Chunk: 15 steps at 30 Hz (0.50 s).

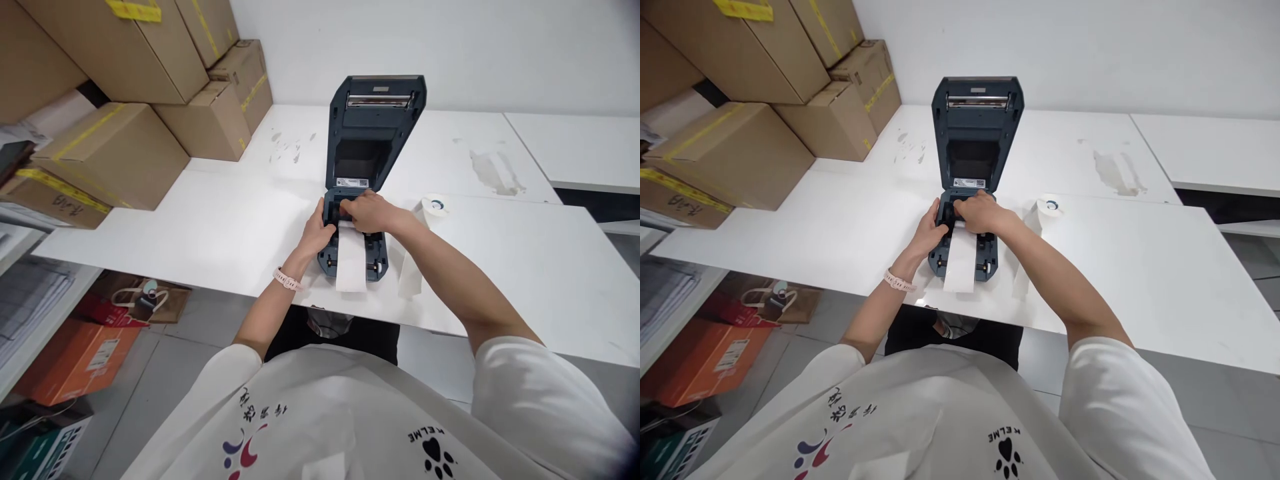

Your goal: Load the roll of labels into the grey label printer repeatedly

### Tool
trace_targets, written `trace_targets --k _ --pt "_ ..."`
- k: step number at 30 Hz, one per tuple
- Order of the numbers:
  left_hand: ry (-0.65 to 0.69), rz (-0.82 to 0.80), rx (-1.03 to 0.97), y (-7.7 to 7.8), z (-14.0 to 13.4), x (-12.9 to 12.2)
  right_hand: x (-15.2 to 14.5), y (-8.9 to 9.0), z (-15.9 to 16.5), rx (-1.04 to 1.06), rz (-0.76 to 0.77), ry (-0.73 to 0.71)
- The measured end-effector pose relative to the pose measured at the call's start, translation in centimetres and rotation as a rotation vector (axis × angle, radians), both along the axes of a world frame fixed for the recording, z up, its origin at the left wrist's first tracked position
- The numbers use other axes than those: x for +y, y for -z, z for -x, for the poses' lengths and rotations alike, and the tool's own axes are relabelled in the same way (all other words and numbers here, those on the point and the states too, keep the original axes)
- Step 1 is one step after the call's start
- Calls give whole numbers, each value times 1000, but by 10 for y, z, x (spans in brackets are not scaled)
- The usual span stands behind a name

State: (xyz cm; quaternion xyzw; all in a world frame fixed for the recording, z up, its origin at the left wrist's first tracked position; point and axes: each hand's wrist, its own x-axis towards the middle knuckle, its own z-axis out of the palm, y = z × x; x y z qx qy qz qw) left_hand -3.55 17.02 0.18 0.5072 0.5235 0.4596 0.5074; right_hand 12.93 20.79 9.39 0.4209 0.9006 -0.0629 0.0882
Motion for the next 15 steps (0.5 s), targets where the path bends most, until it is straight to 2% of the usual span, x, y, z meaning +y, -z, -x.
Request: trace_targets --k 4,8,12,15 --pt "-47 -3 73 0 1 -2 14 2 5 -102 179 -52" --pt "-42 -31 69 0 0 -3 21 -6 -5 76 436 -155" --pt "-35 -40 69 3 0 -3 15 -33 -51 446 623 -191" --pt "-29 -42 81 4 1 -4 8 -49 -108 594 601 -113"
